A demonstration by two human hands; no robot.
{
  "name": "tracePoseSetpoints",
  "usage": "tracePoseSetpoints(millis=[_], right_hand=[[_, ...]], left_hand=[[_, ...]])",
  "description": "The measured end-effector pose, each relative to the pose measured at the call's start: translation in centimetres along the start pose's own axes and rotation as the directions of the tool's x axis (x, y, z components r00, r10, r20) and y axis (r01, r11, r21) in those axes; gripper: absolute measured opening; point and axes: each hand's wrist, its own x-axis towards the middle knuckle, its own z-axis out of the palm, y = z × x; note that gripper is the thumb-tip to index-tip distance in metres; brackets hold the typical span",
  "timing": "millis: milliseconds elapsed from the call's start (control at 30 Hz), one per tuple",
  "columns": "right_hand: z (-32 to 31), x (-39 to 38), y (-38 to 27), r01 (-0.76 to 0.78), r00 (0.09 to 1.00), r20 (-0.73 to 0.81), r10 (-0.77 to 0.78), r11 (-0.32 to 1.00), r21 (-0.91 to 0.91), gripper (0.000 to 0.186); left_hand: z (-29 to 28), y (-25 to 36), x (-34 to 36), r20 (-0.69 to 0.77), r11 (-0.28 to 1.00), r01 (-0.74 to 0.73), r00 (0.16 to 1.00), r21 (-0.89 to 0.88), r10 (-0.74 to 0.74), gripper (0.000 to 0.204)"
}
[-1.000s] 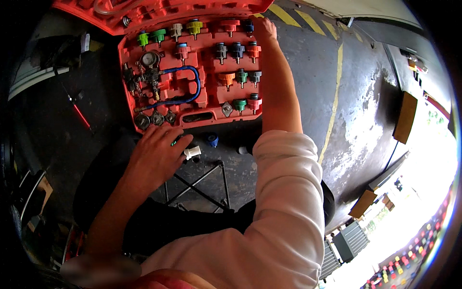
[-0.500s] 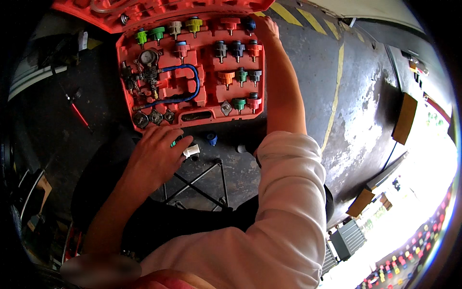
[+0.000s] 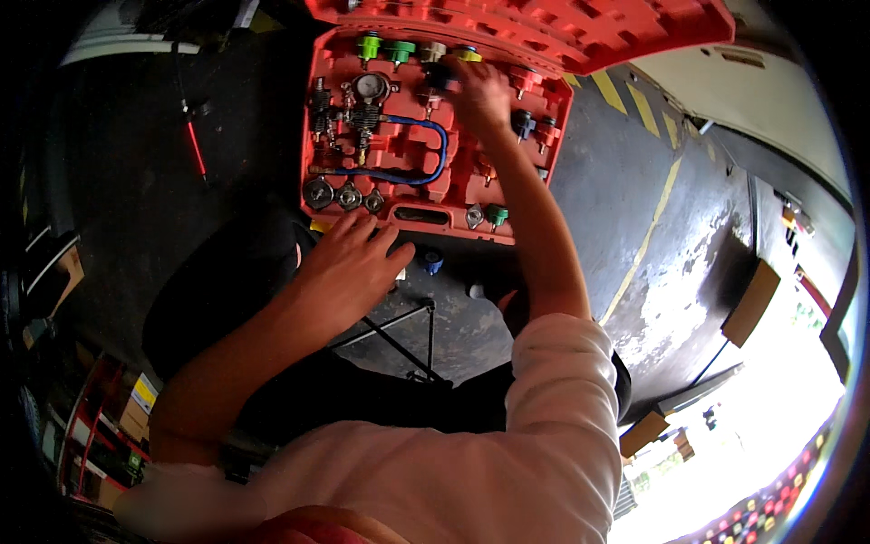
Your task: The person sits on the floor and organizes a red tool kit containing various colored valve-like components. They pick up individual components, inspect them, and place them back into designated slots within the kit.
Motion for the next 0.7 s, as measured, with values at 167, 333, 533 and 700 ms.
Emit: tracePoseSetpoints(millis=[167,333,533,700], right_hand=[[6.9,8.9,-11.1,0.148,0.989,0.001,-0.148,0.988,0.042,0.067],[13.1,14.5,-14.4,0.165,0.961,0.253,-0.113,0.967,-0.193,0.061],[16.9,15.6,-13.3,0.162,0.985,0.090,-0.145,0.964,-0.210,0.057],[17.0,15.5,-12.7,0.079,0.995,0.087,-0.057,0.960,-0.268,0.059]], left_hand=[[-1.0,0.1,-2.1,-0.050,0.993,0.099,0.994,0.069,-0.095,0.033],[-1.8,-0.5,-4.2,0.018,0.980,0.157,0.987,0.122,-0.160,0.030],[-2.3,-0.8,-5.6,0.126,0.982,0.185,0.974,0.028,-0.187,0.046],[-2.6,-0.7,-4.8,0.143,0.985,0.171,0.974,0.032,-0.174,0.045]])
